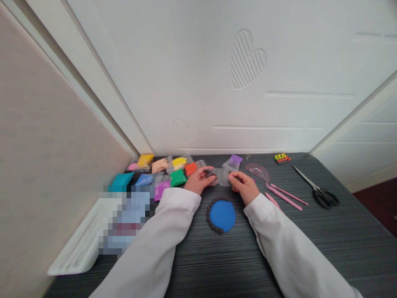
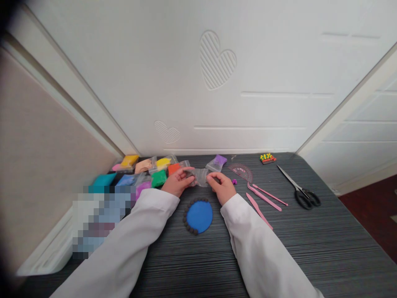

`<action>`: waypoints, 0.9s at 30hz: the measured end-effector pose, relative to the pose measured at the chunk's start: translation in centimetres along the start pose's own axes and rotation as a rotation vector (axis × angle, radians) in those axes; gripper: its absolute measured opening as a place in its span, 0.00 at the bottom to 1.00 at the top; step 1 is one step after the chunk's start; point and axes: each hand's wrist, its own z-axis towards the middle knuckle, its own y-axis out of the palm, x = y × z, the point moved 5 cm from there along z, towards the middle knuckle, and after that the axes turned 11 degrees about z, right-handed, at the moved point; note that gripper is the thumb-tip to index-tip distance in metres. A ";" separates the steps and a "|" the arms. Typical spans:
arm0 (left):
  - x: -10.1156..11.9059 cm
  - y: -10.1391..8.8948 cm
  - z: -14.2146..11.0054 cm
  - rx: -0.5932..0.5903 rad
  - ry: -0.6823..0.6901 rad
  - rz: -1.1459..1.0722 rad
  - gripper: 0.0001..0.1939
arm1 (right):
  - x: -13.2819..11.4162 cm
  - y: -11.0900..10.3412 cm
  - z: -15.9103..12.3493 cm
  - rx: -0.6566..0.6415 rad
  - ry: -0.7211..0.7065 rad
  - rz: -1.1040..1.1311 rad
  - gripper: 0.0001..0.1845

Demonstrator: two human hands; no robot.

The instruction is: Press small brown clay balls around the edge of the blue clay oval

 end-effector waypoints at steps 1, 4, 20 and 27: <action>0.0 -0.2 0.1 0.016 -0.001 -0.020 0.21 | 0.1 -0.1 0.0 0.012 0.018 0.063 0.10; -0.1 -0.7 0.4 0.061 0.002 -0.061 0.20 | -0.2 0.1 -0.2 0.014 0.074 0.243 0.11; 0.3 -1.1 0.3 0.119 -0.007 -0.013 0.18 | -0.6 0.4 -0.6 -0.037 0.327 0.576 0.24; 0.6 -1.0 0.0 0.048 -0.072 -0.145 0.19 | -0.8 0.9 -0.7 -0.020 0.294 0.522 0.24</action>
